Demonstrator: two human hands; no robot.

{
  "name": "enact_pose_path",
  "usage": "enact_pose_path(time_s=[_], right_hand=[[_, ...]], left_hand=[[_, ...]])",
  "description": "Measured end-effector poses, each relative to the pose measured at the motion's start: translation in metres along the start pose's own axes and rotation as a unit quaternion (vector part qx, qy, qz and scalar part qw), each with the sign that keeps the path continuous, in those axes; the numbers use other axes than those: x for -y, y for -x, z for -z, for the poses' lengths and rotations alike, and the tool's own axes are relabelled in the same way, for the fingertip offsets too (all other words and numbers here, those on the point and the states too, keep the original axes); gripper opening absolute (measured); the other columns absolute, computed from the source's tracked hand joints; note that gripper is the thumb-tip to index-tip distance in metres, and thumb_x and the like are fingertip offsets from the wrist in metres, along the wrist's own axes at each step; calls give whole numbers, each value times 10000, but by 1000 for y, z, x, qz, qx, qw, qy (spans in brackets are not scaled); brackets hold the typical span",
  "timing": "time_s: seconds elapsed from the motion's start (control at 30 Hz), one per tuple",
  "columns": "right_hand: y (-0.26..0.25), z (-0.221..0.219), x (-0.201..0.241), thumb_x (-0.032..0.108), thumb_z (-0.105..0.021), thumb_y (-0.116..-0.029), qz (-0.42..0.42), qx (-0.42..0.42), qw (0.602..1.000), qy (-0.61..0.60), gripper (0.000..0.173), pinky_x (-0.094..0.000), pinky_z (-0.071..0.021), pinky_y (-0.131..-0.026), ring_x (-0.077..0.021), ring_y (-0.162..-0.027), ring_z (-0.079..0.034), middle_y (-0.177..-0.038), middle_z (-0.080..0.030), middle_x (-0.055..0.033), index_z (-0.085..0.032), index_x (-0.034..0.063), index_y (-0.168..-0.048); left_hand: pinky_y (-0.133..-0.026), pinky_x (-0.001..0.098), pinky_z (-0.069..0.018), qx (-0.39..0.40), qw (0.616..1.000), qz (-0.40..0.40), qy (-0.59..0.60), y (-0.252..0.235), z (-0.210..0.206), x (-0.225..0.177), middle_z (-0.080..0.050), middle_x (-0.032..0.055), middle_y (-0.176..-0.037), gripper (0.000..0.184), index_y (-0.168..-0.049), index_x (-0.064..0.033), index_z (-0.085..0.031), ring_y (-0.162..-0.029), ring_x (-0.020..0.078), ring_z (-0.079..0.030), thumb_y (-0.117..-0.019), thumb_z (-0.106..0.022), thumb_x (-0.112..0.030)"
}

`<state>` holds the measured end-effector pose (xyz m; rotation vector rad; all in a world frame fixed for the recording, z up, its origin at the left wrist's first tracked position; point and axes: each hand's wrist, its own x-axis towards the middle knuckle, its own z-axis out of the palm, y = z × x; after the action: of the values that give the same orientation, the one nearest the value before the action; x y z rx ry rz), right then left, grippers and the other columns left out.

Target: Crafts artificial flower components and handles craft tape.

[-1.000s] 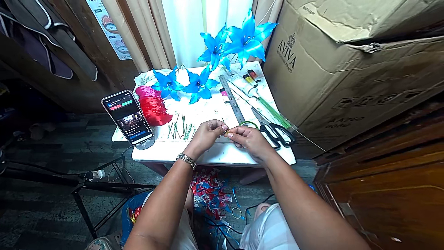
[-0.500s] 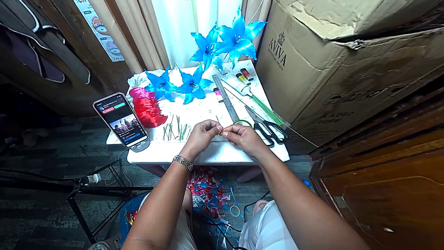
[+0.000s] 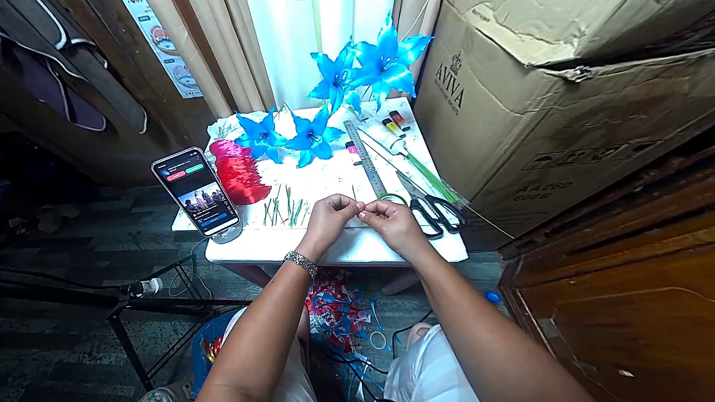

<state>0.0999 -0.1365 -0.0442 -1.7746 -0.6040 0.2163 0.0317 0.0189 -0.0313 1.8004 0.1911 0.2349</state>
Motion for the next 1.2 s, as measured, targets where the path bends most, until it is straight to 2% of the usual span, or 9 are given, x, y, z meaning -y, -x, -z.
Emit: enact_pose_path(time_s=[0.17, 0.27, 0.33, 0.47, 0.57, 0.67, 0.83, 1.1, 1.2], right_hand=[[-3, 7, -1, 88, -631, -1013, -27, 74, 997, -7, 115, -174, -411, -553, -10, -576, -479, -721, -596, 12, -703, 26, -948], [-2, 8, 1, 99, -640, -1010, -25, 74, 997, 19, 122, -190, -394, -546, -18, -562, -462, -693, -580, 17, -699, 40, -921], [0, 7, 4, 100, -640, -1012, -18, 57, 997, 40, 115, -200, -399, -548, -26, -561, -456, -700, -579, 11, -698, 34, -939], [1, 10, 1, 93, -628, -1014, -18, 32, 999, 38, 93, -192, -418, -577, -9, -588, -472, -727, -588, 26, -690, 39, -972], [2, 9, 0, 75, -620, -1010, -8, 15, 1000, 24, 92, -157, -427, -596, 15, -608, -485, -738, -583, 34, -687, 24, -973], [3, 6, -3, 88, -610, -1003, 4, 10, 1000, 16, 101, -127, -428, -598, 49, -617, -501, -742, -593, 60, -690, 37, -969], [3, -3, -5, 78, -590, -993, 19, 12, 1000, -2, 108, -94, -420, -590, 76, -623, -505, -769, -610, 81, -687, 37, -969], [5, -4, -15, 96, -585, -979, 22, 14, 1000, 4, 105, -92, -410, -562, 78, -600, -494, -766, -602, 99, -681, 55, -966], [5, -4, -18, 108, -586, -973, 27, 11, 1000, -1, 104, -91, -404, -548, 80, -586, -490, -751, -600, 119, -683, 77, -953]], left_hand=[[-600, 243, -448, 58, 997, -35, -23, -2, 10, 2, -605, 31, -760, 162, -932, -43, -637, -624, 77, -528, -1041, -573, -143], [-715, 231, -473, 94, 994, -34, -39, -9, 13, -6, -635, 22, -861, 160, -991, -16, -663, -739, 47, -560, -1052, -539, -97], [-778, 303, -501, 82, 991, -53, -91, -7, 22, -17, -651, 84, -1027, 172, -1113, 3, -667, -860, 118, -601, -1048, -546, -102], [-919, 426, -501, -156, 964, -145, -157, -2, 70, -32, -615, 211, -1308, 393, -1346, 30, -584, -1144, 288, -610, -1001, -637, -152], [-1104, 512, -381, -401, 875, -155, -221, 1, 125, -27, -510, 231, -1446, 506, -1413, -10, -551, -1347, 378, -466, -980, -666, -245], [-1136, 553, -294, -545, 807, -105, -202, 6, 162, -15, -371, 236, -1557, 671, -1487, -54, -486, -1428, 410, -344, -929, -726, -339], [-1083, 532, -425, -521, 851, -32, -63, 9, 182, -2, -441, 249, -1494, 948, -1577, -43, -246, -1340, 364, -483, -873, -814, -327], [-1032, 417, -488, -529, 848, -27, 3, 0, 181, -8, -568, 206, -1349, 779, -1505, -22, -353, -1207, 250, -597, -885, -802, -167], [-1043, 483, -465, -546, 838, -1, -20, -2, 182, -9, -572, 191, -1361, 826, -1525, -50, -343, -1241, 269, -575, -871, -817, -223]])
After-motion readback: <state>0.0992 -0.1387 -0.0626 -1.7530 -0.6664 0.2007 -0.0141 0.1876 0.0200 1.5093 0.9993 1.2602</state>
